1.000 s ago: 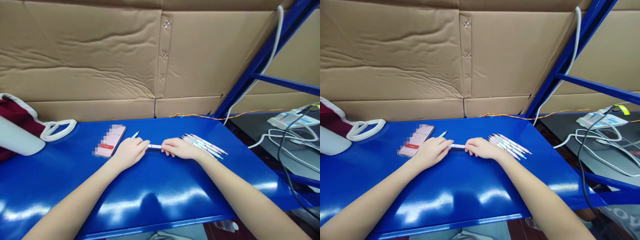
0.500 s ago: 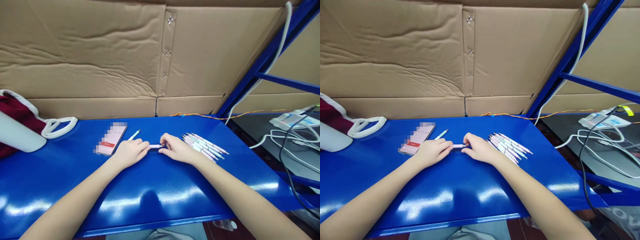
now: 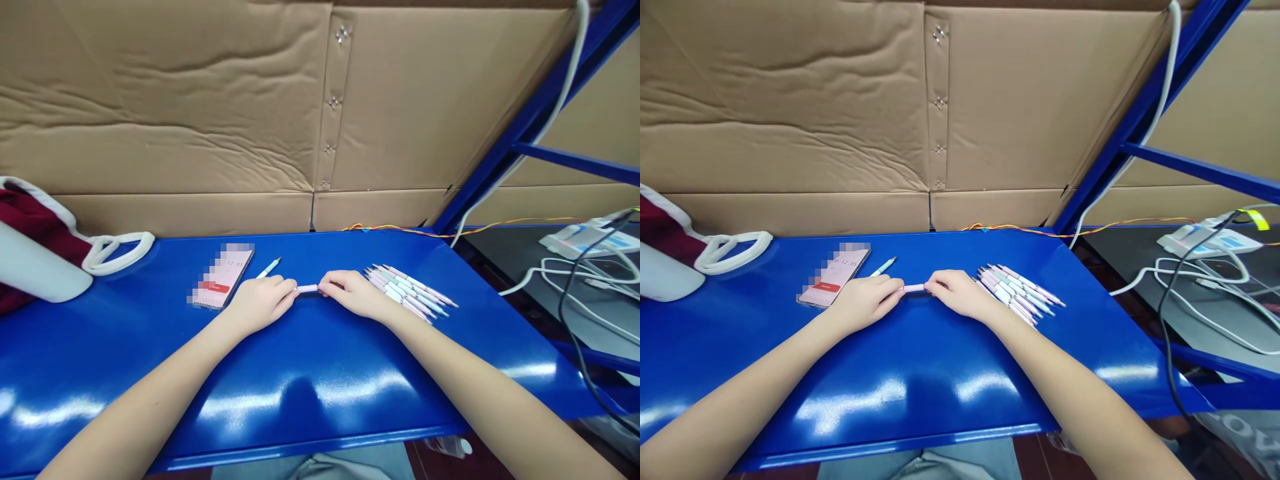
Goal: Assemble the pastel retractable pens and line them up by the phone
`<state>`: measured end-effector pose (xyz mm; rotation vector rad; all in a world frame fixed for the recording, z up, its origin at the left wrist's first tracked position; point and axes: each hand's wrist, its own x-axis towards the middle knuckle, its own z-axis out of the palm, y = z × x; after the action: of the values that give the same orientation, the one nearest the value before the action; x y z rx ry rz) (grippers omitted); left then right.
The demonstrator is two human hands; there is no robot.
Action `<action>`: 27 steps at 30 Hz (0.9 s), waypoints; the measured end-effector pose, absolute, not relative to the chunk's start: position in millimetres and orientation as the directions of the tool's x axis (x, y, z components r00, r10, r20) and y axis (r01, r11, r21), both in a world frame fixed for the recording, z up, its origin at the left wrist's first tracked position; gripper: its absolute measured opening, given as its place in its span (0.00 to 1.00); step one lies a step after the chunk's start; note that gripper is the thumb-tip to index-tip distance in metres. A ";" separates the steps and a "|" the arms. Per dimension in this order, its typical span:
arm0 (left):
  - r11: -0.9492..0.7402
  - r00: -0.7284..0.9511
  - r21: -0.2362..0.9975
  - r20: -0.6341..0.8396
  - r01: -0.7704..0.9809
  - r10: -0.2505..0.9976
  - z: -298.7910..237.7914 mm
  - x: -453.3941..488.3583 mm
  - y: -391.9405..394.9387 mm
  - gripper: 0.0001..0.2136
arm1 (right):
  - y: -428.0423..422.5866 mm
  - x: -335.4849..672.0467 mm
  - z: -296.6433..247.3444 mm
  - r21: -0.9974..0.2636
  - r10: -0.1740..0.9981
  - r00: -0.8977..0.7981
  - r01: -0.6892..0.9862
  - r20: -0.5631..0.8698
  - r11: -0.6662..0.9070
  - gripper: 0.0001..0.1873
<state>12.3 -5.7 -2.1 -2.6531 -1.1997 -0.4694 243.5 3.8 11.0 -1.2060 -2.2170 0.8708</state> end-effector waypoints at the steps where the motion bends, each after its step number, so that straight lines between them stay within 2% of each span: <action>1: -0.657 0.625 -0.043 0.362 0.753 0.692 -1.8 12.3 -5.8 0.14 | 3.2 242.9 11.5 -0.727 0.865 -0.492 0.559 0.095 0.398 0.09; 2: -0.659 0.626 -0.042 0.364 0.751 0.690 -1.5 12.4 -5.9 0.14 | 2.7 242.4 11.8 -0.740 0.874 -0.478 0.557 0.086 0.377 0.05; 5: -0.661 0.629 -0.036 0.349 0.750 0.695 -0.3 12.2 -6.4 0.14 | 1.9 241.8 12.2 -0.768 0.884 -0.463 0.541 0.068 0.342 0.10; 7: -0.659 0.630 -0.030 0.331 0.751 0.703 0.4 12.2 -6.9 0.14 | 2.3 242.2 12.0 -0.761 0.875 -0.479 0.540 0.073 0.359 0.07; 10: -0.665 0.636 -0.024 0.319 0.747 0.703 1.0 12.8 -7.5 0.14 | 3.2 242.5 11.6 -0.741 0.869 -0.487 0.550 0.090 0.386 0.09; 17: -0.675 0.641 -0.003 0.320 0.737 0.698 0.9 14.3 -7.8 0.13 | 3.1 242.3 8.5 -0.765 0.872 -0.479 0.522 0.103 0.377 0.01; 19: -0.677 0.640 0.010 0.315 0.736 0.701 0.6 14.1 -7.4 0.13 | 3.7 243.1 6.7 -0.772 0.866 -0.480 0.497 0.136 0.397 0.03; 23: -0.670 0.633 0.035 0.294 0.742 0.716 -0.1 13.7 -6.3 0.13 | 3.9 243.1 7.4 -0.798 0.853 -0.504 0.454 0.135 0.395 0.15; 27: -0.668 0.630 0.050 0.287 0.743 0.722 -0.2 14.3 -6.4 0.14 | 3.1 240.3 11.0 -0.725 0.861 -0.497 0.555 0.105 0.408 0.11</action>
<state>14.3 -6.4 -0.2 -2.7693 -1.2469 -0.4379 240.3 3.1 11.0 -1.2048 -2.2000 0.8738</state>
